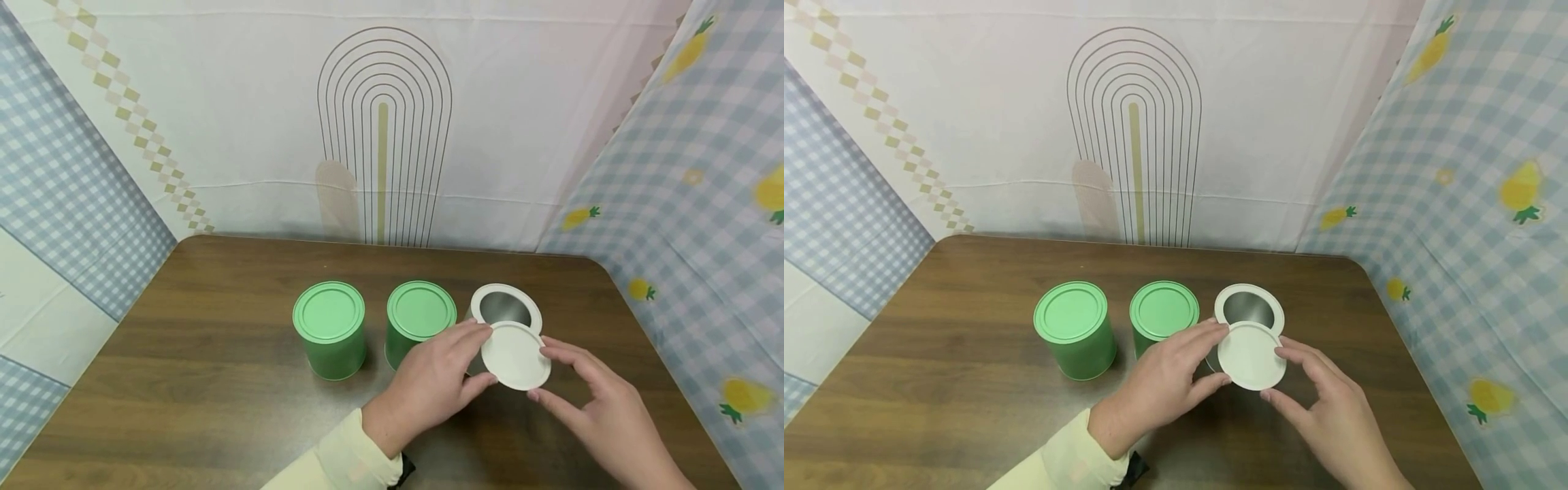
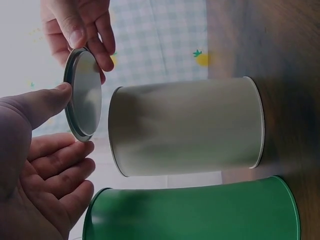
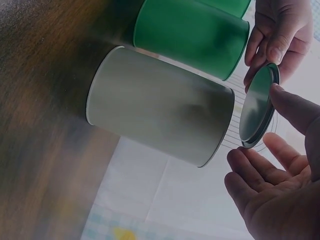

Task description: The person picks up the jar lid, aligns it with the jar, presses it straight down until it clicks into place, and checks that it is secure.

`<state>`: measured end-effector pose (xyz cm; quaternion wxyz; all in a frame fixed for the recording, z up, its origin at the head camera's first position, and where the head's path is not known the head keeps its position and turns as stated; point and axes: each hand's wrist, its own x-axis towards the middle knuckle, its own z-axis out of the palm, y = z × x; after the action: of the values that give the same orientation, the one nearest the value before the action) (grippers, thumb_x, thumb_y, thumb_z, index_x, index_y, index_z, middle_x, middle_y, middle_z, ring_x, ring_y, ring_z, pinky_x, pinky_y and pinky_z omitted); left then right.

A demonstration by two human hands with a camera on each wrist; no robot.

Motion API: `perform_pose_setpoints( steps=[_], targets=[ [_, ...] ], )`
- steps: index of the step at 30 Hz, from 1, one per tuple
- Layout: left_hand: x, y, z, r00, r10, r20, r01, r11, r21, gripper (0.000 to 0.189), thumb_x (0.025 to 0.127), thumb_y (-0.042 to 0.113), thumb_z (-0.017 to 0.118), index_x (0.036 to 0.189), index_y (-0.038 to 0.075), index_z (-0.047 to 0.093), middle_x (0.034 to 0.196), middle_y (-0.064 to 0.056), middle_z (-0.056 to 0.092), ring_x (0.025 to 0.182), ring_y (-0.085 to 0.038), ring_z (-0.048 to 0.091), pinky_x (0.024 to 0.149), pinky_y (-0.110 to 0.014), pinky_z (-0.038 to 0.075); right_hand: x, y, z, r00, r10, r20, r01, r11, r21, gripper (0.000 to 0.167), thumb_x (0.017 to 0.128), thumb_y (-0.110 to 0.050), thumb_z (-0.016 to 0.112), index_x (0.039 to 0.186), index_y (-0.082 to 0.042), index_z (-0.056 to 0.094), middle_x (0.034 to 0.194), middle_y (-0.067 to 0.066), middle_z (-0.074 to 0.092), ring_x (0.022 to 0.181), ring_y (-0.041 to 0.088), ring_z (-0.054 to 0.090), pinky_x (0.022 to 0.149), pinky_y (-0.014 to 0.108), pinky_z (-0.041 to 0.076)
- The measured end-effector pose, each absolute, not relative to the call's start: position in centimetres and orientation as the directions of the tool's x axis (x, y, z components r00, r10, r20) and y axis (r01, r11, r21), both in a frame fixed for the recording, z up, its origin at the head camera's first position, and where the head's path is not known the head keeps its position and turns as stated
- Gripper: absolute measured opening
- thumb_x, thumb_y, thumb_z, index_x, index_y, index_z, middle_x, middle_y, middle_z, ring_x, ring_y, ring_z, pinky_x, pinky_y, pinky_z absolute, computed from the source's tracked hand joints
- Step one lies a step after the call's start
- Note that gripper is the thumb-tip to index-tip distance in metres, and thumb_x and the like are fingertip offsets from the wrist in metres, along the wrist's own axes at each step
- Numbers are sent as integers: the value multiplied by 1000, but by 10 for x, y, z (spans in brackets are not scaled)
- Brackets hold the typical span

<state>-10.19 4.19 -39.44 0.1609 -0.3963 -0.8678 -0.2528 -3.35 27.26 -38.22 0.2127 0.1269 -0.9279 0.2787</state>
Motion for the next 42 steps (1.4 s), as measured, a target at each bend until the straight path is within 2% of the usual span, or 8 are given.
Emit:
perform_pose_setpoints(
  steps=[15, 24, 31, 42],
  targets=[
    [-105, 42, -396, -601, 597, 532, 787, 561, 259, 55, 89, 39, 77, 133, 9, 59, 131, 0, 63, 131, -16, 55, 110, -24, 40, -38, 272, -381, -879, -116, 462, -352, 811, -467, 61, 67, -13, 93, 122, -18, 67, 129, 0, 67, 121, -16, 45, 95, -2, 30],
    [-107, 42, -395, -626, 604, 493, 775, 556, 301, 55, 90, 38, 76, 134, 9, 59, 133, -1, 62, 133, -16, 53, 112, -25, 38, -40, 271, -381, -888, -109, 446, -337, 814, -472, 59, 69, -16, 93, 122, -19, 67, 131, 0, 66, 121, -16, 45, 95, -3, 29],
    [-109, 42, -396, -604, 598, 528, 783, 568, 253, 54, 89, 38, 77, 132, 8, 60, 131, 0, 63, 132, -16, 54, 111, -24, 38, -42, 271, -381, -891, -103, 443, -332, 813, -479, 59, 69, -16, 92, 123, -19, 67, 132, 0, 66, 121, -16, 45, 94, -3, 30],
    [-109, 43, -392, -627, 604, 492, 771, 572, 279, 55, 91, 38, 74, 135, 9, 58, 134, -2, 62, 134, -17, 52, 111, -26, 39, -44, 271, -380, -889, -106, 445, -333, 817, -471, 58, 69, -15, 92, 122, -17, 68, 131, 0, 66, 121, -16, 45, 94, -3, 29]
  ],
)
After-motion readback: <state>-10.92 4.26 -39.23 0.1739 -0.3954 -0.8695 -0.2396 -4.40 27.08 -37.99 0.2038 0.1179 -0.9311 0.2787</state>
